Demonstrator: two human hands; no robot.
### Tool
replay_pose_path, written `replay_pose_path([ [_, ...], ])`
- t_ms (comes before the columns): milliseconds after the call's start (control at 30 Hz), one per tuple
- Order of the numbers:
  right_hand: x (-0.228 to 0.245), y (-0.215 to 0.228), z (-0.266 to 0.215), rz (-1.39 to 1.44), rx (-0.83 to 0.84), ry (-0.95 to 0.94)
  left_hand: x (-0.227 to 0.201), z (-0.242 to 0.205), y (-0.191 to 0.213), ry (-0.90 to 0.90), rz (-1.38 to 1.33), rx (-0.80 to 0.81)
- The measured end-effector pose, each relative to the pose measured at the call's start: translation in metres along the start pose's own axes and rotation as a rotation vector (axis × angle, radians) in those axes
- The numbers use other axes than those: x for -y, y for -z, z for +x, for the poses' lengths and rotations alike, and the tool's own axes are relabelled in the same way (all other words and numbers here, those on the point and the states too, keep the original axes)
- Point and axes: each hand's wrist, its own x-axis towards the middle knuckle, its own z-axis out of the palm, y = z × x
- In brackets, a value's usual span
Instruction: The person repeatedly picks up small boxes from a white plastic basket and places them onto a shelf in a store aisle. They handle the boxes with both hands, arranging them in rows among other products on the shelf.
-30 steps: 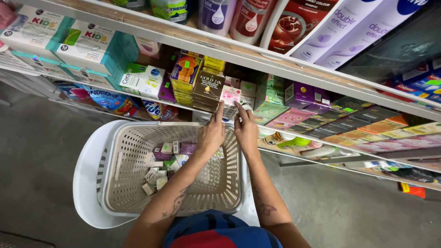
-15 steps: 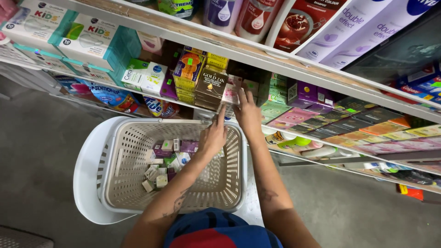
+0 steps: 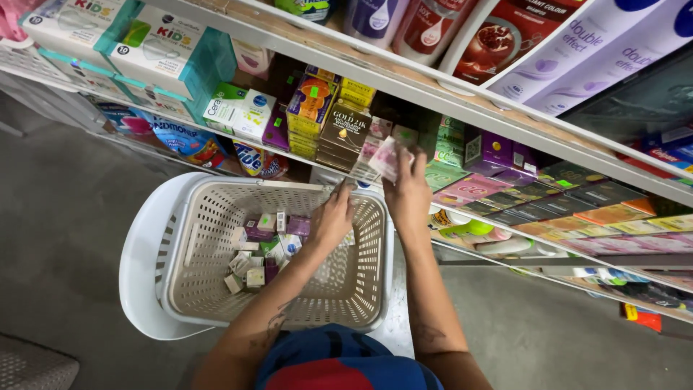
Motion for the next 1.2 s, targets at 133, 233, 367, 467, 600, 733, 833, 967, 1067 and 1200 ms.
replay_pose_path([
  [133, 0.013, -0.003, 0.018, 0.237, -0.135, 0.103, 0.013, -0.003, 0.0, 0.056, 0.059, 0.032],
  [233, 0.009, -0.036, 0.037, 0.339, -0.119, 0.224, 0.032, -0.015, 0.006, 0.012, 0.018, 0.017],
  [367, 0.022, -0.052, 0.039, 0.392, -0.022, 0.296, 0.104, -0.039, 0.013, 0.253, 0.073, 0.026],
  [467, 0.054, -0.031, 0.009, 0.304, -0.087, 0.381, 0.17, -0.067, 0.022, 0.332, 0.153, -0.074],
  [600, 0.038, -0.117, -0.049, 0.29, 0.347, 0.132, 0.193, -0.096, 0.054, 0.548, 0.38, -0.179],
  [733, 0.052, -0.223, -0.094, 0.352, 0.688, 0.216, 0.218, -0.127, 0.058, 0.697, 0.316, -0.135],
  [833, 0.046, -0.292, -0.136, 0.37, 0.818, 0.301, 0.253, -0.163, 0.038, 0.782, 0.348, -0.159],
  [967, 0.017, -0.388, -0.183, 0.107, 0.998, 0.262, 0.255, -0.196, 0.053, 0.873, 0.341, -0.032],
  [1067, -0.015, -0.445, -0.21, 0.08, 1.04, 0.26, 0.223, -0.204, 0.083, 0.867, 0.346, 0.101],
  [1200, -0.018, -0.483, -0.219, 0.095, 1.003, 0.29, 0.218, -0.217, 0.083, 0.714, 0.304, 0.393],
])
